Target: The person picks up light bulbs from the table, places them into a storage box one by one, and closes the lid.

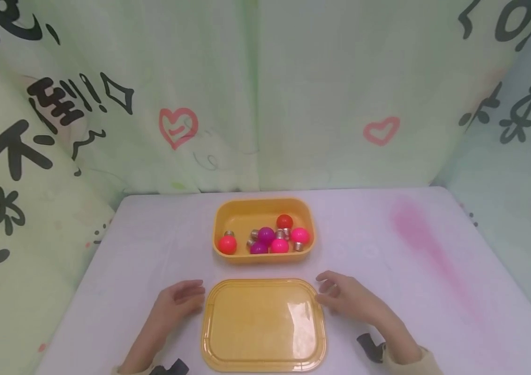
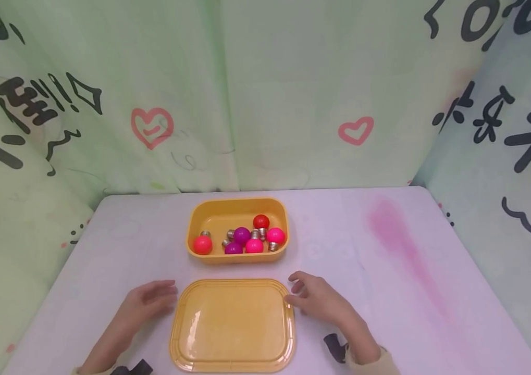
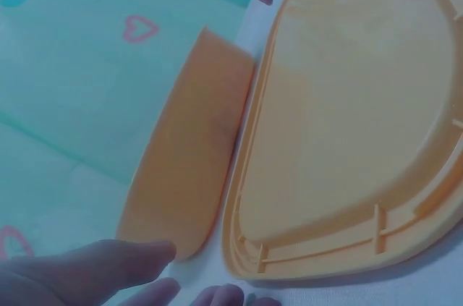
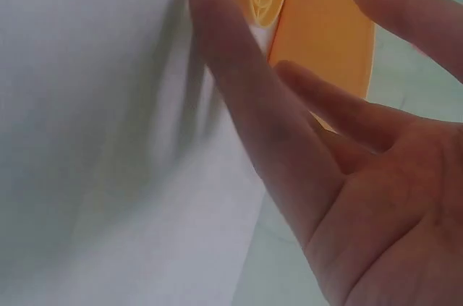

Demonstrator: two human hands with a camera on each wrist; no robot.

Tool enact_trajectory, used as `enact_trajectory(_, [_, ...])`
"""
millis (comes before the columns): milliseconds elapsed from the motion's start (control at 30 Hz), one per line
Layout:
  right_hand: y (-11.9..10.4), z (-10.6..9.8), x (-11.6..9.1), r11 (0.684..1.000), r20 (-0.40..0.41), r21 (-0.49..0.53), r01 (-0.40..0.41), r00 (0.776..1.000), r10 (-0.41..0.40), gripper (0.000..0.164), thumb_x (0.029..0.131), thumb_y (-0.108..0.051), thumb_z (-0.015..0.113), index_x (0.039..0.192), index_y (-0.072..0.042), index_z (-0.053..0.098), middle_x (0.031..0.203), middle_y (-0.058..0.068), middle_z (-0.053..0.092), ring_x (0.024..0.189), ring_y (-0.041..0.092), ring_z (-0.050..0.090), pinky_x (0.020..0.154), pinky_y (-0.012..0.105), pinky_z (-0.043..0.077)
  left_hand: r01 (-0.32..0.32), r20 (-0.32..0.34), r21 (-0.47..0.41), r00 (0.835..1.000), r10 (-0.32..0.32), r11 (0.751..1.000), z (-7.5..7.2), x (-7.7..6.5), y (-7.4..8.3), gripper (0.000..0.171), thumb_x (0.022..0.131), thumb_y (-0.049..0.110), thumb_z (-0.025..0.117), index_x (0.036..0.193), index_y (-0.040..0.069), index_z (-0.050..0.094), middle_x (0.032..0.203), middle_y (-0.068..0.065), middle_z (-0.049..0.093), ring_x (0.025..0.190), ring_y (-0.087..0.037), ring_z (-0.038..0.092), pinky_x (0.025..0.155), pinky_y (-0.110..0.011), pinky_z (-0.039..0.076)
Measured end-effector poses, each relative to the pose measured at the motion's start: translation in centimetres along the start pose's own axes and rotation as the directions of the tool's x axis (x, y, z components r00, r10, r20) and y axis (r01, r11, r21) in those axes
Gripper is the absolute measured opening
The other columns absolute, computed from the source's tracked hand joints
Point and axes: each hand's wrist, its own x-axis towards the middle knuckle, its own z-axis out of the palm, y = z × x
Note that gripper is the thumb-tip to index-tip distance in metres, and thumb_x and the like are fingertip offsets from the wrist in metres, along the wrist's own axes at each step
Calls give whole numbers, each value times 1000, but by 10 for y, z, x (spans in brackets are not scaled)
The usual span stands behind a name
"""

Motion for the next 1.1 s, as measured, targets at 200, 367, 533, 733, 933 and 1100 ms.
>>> enact_trajectory(200, [0,6,-1,997,17,77,-29,999,27,48,90,-16,72,129,6,54,103,13,66,69,19,68,62,31,58,15,23,-83,1000,-13,996,4,-1,-3,40,86,7,73,124,-3,63,111,-17,72,98,-25,72,77,-36,62])
enact_trajectory(367, [-1,12,1,994,-30,86,-60,998,63,43,86,-7,72,124,6,58,100,12,66,70,18,68,62,30,59,14,23,-106,1000,-12,994,7,-3,-4,38,85,6,73,121,-5,64,110,-18,72,96,-26,72,75,-37,62])
enact_trajectory(533, [-2,17,5,993,-76,68,-101,992,106,43,79,0,76,120,3,61,97,9,66,76,17,67,63,31,59,17,17,-77,1000,-16,997,7,-3,-4,40,82,8,78,119,-3,66,109,-16,73,98,-25,72,77,-37,62])
enact_trajectory(733, [-3,19,7,996,-119,3,-92,989,92,47,73,4,79,117,-1,64,94,6,66,78,17,64,64,30,56,39,6,16,999,-39,999,6,-3,-4,46,77,11,83,120,1,67,109,-11,74,103,-26,71,87,-38,59])
enact_trajectory(933, [-1,20,11,990,-154,21,-138,978,140,46,74,5,77,117,-4,64,93,5,66,76,16,62,62,29,57,53,10,8,999,-53,999,7,-3,-6,47,75,8,83,120,1,67,108,-10,74,102,-24,71,88,-39,59])
enact_trajectory(1100, [3,18,11,995,-161,54,-79,983,87,46,76,5,76,119,0,63,93,6,66,74,15,64,57,27,58,33,12,4,999,-34,999,8,-3,-5,45,75,5,82,118,0,68,105,-10,74,99,-24,71,87,-38,59])
